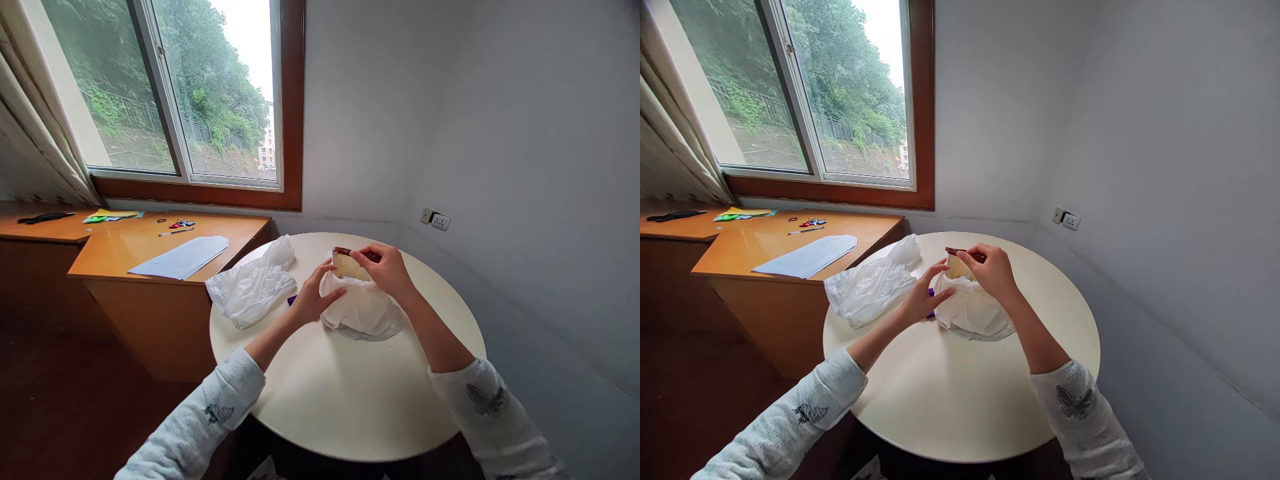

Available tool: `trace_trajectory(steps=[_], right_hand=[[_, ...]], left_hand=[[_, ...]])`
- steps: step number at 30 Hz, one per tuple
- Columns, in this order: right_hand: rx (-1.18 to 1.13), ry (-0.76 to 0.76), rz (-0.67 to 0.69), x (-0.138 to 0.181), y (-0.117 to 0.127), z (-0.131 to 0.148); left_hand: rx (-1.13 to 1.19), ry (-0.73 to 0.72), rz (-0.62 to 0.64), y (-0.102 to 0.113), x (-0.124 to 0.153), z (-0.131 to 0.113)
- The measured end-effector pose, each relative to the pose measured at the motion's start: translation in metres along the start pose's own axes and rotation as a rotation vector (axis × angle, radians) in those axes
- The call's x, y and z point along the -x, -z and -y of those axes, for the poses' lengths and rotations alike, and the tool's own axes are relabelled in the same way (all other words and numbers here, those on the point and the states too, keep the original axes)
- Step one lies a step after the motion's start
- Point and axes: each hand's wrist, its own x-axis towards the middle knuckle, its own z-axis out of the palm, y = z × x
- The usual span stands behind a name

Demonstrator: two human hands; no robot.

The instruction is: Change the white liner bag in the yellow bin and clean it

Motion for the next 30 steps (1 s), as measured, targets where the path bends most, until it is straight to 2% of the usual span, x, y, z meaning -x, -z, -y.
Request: trace_trajectory(steps=[5,11,16,20,24,30], right_hand=[[0.003,-0.010,-0.038,-0.008,0.000,0.003],[0.028,0.063,-0.089,-0.013,0.002,0.011],[0.169,0.138,-0.232,-0.017,0.010,0.003],[0.305,0.148,-0.317,-0.015,0.027,-0.028],[0.529,0.098,-0.317,-0.001,0.047,-0.078],[0.735,-0.090,-0.121,0.038,0.065,-0.144]], left_hand=[[0.003,0.009,-0.001,0.000,0.001,-0.001],[0.016,0.002,0.010,-0.002,0.000,-0.002],[0.014,0.007,0.025,-0.001,0.000,0.001],[0.018,0.001,0.037,0.002,0.001,0.003],[0.017,-0.015,0.029,0.003,0.000,0.004],[-0.004,-0.048,0.034,0.003,-0.002,0.007]])
